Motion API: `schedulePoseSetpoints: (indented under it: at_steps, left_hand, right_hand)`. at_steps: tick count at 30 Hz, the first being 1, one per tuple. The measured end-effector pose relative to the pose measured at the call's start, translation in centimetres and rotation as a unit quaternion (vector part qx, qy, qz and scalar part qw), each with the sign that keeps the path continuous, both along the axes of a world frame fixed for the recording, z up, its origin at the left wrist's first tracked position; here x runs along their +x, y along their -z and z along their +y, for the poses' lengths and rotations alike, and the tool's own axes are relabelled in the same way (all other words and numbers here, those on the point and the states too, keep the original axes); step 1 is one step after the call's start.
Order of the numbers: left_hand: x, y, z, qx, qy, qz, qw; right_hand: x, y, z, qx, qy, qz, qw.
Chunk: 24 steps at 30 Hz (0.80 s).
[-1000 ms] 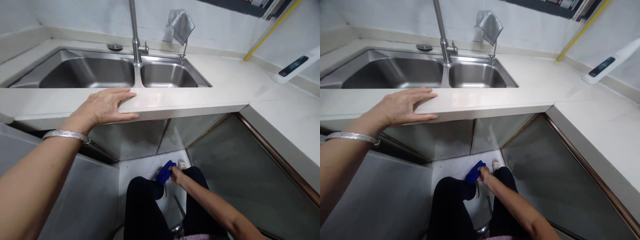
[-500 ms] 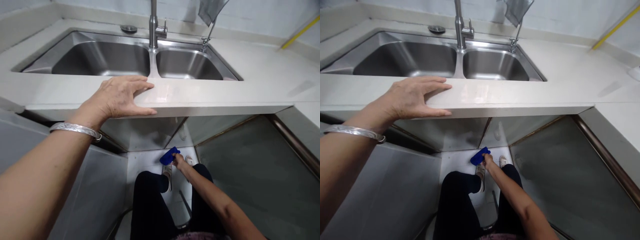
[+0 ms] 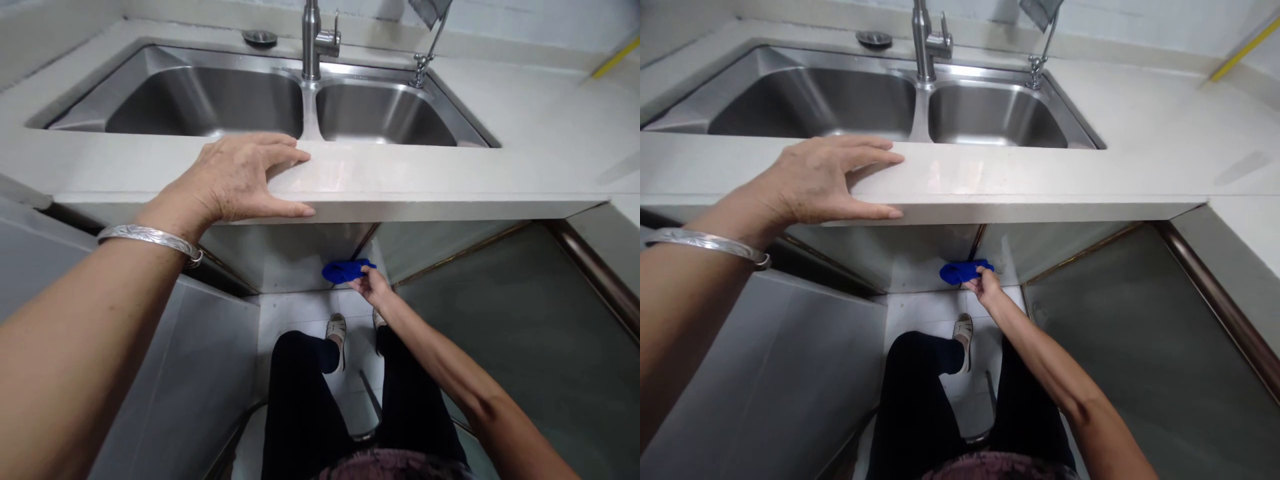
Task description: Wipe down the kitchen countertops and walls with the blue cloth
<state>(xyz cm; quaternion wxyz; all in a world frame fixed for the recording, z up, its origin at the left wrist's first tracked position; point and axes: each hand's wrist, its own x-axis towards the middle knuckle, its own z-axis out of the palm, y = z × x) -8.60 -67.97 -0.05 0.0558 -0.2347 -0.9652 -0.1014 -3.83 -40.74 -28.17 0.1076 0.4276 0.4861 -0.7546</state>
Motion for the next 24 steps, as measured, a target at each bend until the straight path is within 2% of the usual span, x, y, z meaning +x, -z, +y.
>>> schedulePoseSetpoints:
  at_steps: [6, 9, 12, 14, 16, 17, 18, 19, 20, 21, 22, 23, 24]
  left_hand:
    - [-0.2, 0.6, -0.1, 0.041, 0.000, -0.019, 0.999]
    - [0.0, 0.2, -0.1, 0.070, 0.017, -0.008, 0.997]
    - [2.0, -0.2, 0.4, 0.139, 0.005, 0.024, 0.990]
    - [4.9, 1.0, 1.2, 0.165, -0.006, 0.062, 0.984]
    - [8.7, 4.3, 2.5, 0.220, -0.034, 0.102, 0.969]
    - [10.7, 6.6, 3.2, 0.331, -0.065, 0.103, 0.936]
    - [12.7, 9.3, 3.9, 0.449, -0.105, 0.069, 0.885]
    - [14.6, 12.1, 4.6, 0.581, -0.150, -0.005, 0.800]
    - [16.3, 14.8, 5.4, 0.703, -0.159, -0.138, 0.680]
    - [17.9, 17.3, 6.1, 0.787, -0.147, -0.255, 0.542]
    - [19.3, 19.5, 6.9, 0.831, -0.119, -0.330, 0.433]
    - [20.6, 21.3, 7.6, 0.861, -0.097, -0.338, 0.368]
    - [21.7, 22.7, 8.3, 0.886, -0.095, -0.314, 0.329]
  right_hand:
    - [2.2, -7.1, 0.5, -0.063, -0.033, 0.082, 0.994]
    - [4.6, -10.1, 0.5, -0.071, -0.086, 0.145, 0.983]
    - [6.9, -12.4, 0.5, -0.061, -0.154, 0.197, 0.966]
    - [8.0, -13.8, 0.6, -0.056, -0.200, 0.233, 0.950]
    - [8.9, -15.1, 0.8, -0.046, -0.251, 0.274, 0.927]
    - [9.3, -15.7, 0.9, -0.037, -0.285, 0.295, 0.911]
    - [9.8, -16.3, 0.8, -0.025, -0.327, 0.314, 0.891]
    - [10.1, -16.8, 0.7, -0.008, -0.374, 0.329, 0.867]
    - [10.5, -17.1, 0.4, 0.018, -0.423, 0.340, 0.840]
    - [10.8, -17.4, 0.1, 0.053, -0.469, 0.350, 0.809]
    - [11.1, -17.5, -0.4, 0.100, -0.510, 0.357, 0.776]
    - [11.3, -17.5, -0.9, 0.153, -0.543, 0.361, 0.742]
    - [11.5, -17.4, -1.5, 0.206, -0.569, 0.363, 0.709]
